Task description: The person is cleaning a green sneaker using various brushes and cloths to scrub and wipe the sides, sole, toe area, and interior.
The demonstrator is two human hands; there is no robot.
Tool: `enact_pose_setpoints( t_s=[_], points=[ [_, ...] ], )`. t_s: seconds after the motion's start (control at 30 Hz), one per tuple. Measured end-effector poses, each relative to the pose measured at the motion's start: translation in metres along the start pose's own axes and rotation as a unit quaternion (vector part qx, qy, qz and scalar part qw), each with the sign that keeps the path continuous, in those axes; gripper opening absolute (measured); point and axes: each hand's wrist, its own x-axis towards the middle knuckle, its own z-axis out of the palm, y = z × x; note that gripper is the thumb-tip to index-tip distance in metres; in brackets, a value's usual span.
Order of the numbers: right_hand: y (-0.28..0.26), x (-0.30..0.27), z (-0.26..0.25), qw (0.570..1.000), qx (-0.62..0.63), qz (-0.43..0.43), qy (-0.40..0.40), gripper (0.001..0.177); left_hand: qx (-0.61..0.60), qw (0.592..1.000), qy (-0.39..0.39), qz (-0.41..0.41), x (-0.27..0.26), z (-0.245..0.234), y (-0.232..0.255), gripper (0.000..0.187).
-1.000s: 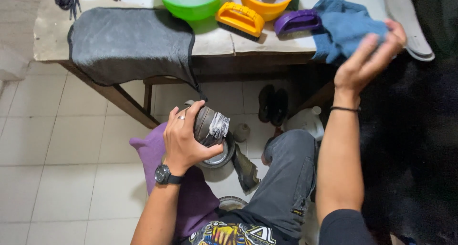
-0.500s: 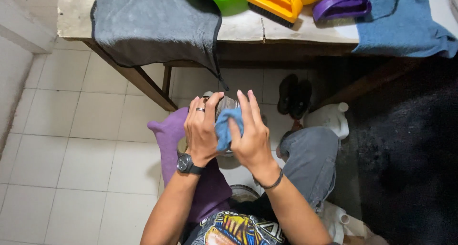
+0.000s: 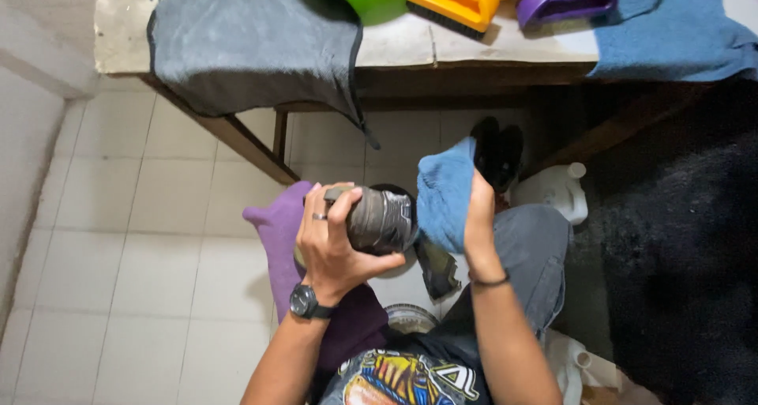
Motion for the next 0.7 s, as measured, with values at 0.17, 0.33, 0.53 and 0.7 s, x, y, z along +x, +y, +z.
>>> enact_pose_setpoints(
  t_s=[0.17,0.33,0.53,0.7],
  points=[
    [-0.088,-0.080,-0.002,0.967,0.083,-0.235,0.061,0.061,0.060,0.997,0.038,0.037,0.010,-0.002,0.014,0.070],
    [-0.041,-0.035,0.009,0.994,0.083,-0.050,-0.045,0.043,0.118,0.987,0.058,0.089,-0.018,0.013,0.006,0.059],
    [0.018,-0.010,0.012,0.994,0.022,0.043,-0.098,0.021,0.078,0.989,0.035,0.120,-0.043,0.018,0.010,0.073],
    [0.071,0.003,0.011,0.984,-0.129,-0.038,0.116,0.015,0.026,0.990,0.066,0.120,-0.038,-0.010,0.017,0.074]
  ],
)
